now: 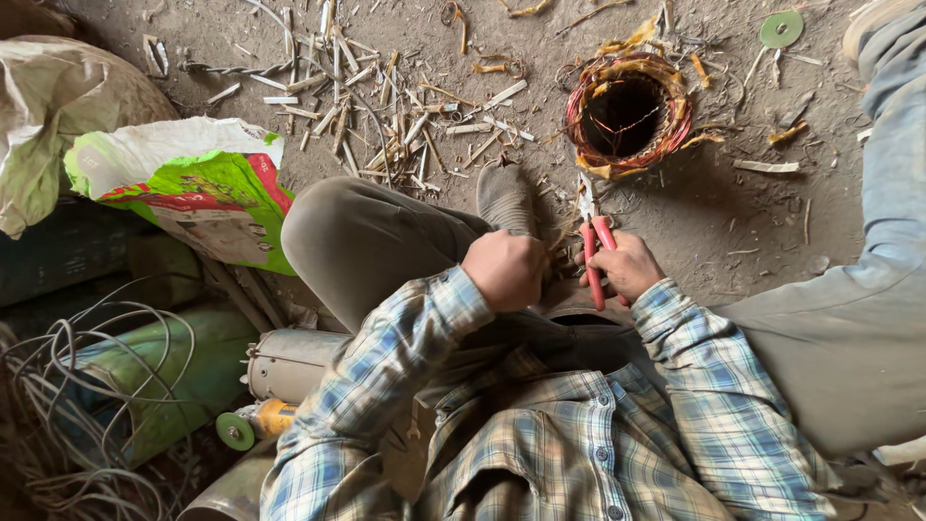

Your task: The person sits on the floor and uses pliers to strip the insulation from a coil of copper wire. They repeatedly pull sections of wire from the coil, cut the insulation, and discard the stripped pieces onto the ground.

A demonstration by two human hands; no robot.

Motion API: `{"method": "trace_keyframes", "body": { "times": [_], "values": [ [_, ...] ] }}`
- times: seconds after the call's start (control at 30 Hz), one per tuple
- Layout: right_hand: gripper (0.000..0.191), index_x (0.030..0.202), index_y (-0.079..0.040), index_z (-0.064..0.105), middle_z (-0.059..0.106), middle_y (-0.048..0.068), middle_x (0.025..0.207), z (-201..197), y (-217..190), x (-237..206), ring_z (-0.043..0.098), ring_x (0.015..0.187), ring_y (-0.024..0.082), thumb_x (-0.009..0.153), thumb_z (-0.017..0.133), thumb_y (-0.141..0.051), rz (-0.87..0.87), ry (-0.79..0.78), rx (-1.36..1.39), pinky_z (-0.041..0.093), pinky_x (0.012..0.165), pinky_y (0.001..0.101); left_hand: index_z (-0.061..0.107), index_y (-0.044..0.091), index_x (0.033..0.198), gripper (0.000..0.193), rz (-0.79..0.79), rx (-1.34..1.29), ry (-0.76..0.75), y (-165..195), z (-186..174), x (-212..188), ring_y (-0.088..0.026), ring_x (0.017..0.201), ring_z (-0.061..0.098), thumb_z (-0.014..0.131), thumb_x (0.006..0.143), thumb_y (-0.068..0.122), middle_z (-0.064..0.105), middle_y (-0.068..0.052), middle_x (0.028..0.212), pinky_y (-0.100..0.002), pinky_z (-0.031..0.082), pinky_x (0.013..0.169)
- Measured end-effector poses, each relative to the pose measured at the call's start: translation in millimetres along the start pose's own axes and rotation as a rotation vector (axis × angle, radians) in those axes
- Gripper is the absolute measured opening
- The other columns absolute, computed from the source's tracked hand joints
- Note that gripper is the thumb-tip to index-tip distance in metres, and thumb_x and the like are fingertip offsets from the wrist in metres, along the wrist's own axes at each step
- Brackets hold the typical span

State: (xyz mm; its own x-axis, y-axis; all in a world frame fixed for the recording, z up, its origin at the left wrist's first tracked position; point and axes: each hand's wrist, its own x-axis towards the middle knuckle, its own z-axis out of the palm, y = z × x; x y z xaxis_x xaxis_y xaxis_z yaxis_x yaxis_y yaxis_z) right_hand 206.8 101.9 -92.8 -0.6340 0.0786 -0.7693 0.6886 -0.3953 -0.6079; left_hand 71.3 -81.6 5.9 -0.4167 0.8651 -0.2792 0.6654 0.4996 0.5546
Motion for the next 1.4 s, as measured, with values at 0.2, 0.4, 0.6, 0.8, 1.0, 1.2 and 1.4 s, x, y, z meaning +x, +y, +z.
{"method": "trace_keyframes", "body": {
  "times": [0.2, 0.4, 0.6, 0.8, 1.0, 1.2, 1.4],
  "values": [
    [0.046, 0.125, 0.001, 0.057, 0.066, 0.013, 0.098, -4.0, 7.7, 10.9, 0.071, 0.077, 0.025, 0.08, 0.056, -0.007, 0.058, -0.005, -0.115, 0.056, 0.055, 0.039, 0.073, 0.014, 0.079, 0.03, -0.275, -0.05, 0.091, 12.6, -42.5, -9.4, -0.029, 0.055, 0.069, 0.066, 0.095, 0.038, 0.071, -0.012, 0.065, -0.041, 0.057, 0.059],
    [0.032, 0.114, 0.004, 0.059, 0.066, 0.014, 0.095, -1.8, 8.1, 9.4, 0.073, 0.083, 0.025, 0.084, 0.059, -0.006, 0.073, -0.033, -0.215, 0.059, 0.061, 0.0412, 0.06, 0.019, 0.129, 0.039, 0.091, 0.298, 0.622, 8.6, -24.0, 23.7, -0.027, 0.081, 0.074, 0.058, 0.09, 0.02, 0.077, -0.006, 0.101, -0.045, 0.057, 0.08],
    [0.032, 0.114, 0.005, 0.063, 0.067, 0.015, 0.095, -4.6, 15.1, 6.1, 0.073, 0.084, 0.027, 0.083, 0.061, -0.002, 0.01, -0.071, -0.198, 0.062, 0.069, 0.0432, 0.07, 0.029, 0.12, 0.022, -0.312, 0.219, -0.167, -9.9, -5.7, 38.5, -0.02, 0.062, 0.072, 0.052, 0.108, 0.033, 0.077, -0.001, 0.08, -0.044, 0.057, 0.074],
    [0.051, 0.13, -0.001, 0.06, 0.07, 0.013, 0.112, -1.0, 15.5, 7.2, 0.074, 0.086, 0.026, 0.079, 0.059, 0.002, -0.079, -0.126, -0.15, 0.061, 0.074, 0.0449, 0.079, 0.034, 0.109, 0.023, -0.163, 0.094, 0.16, -17.0, 8.6, 39.9, -0.026, 0.064, 0.072, 0.062, 0.096, 0.027, 0.078, -0.002, 0.082, -0.042, 0.056, 0.056],
    [0.057, 0.139, -0.009, 0.057, 0.07, 0.013, 0.118, -0.1, 3.4, -3.0, 0.072, 0.088, 0.025, 0.083, 0.056, 0.0, 0.008, -0.151, -0.053, 0.062, 0.072, 0.0459, 0.079, 0.03, 0.11, 0.023, -0.066, 0.081, 0.246, -20.6, 9.8, 39.4, -0.03, 0.07, 0.072, 0.065, 0.094, 0.024, 0.077, -0.005, 0.085, -0.045, 0.056, 0.059],
    [0.058, 0.142, -0.008, 0.055, 0.069, 0.012, 0.12, -2.3, 9.2, -0.6, 0.074, 0.091, 0.025, 0.084, 0.057, 0.001, -0.062, -0.213, -0.043, 0.062, 0.076, 0.0438, 0.078, 0.029, 0.108, 0.022, -0.003, -0.025, 0.345, -16.6, 6.5, 41.4, -0.027, 0.076, 0.074, 0.061, 0.095, 0.021, 0.079, -0.002, 0.092, -0.042, 0.058, 0.064],
    [0.054, 0.14, -0.003, 0.054, 0.067, 0.013, 0.116, -2.5, 6.9, -2.7, 0.075, 0.096, 0.027, 0.086, 0.056, 0.004, -0.075, -0.312, 0.069, 0.063, 0.076, 0.0437, 0.073, 0.017, 0.112, 0.02, -0.185, -0.175, 0.375, -20.6, 6.3, 44.3, -0.027, 0.07, 0.076, 0.06, 0.098, 0.022, 0.077, -0.007, 0.087, -0.039, 0.06, 0.064]
  ]
}}
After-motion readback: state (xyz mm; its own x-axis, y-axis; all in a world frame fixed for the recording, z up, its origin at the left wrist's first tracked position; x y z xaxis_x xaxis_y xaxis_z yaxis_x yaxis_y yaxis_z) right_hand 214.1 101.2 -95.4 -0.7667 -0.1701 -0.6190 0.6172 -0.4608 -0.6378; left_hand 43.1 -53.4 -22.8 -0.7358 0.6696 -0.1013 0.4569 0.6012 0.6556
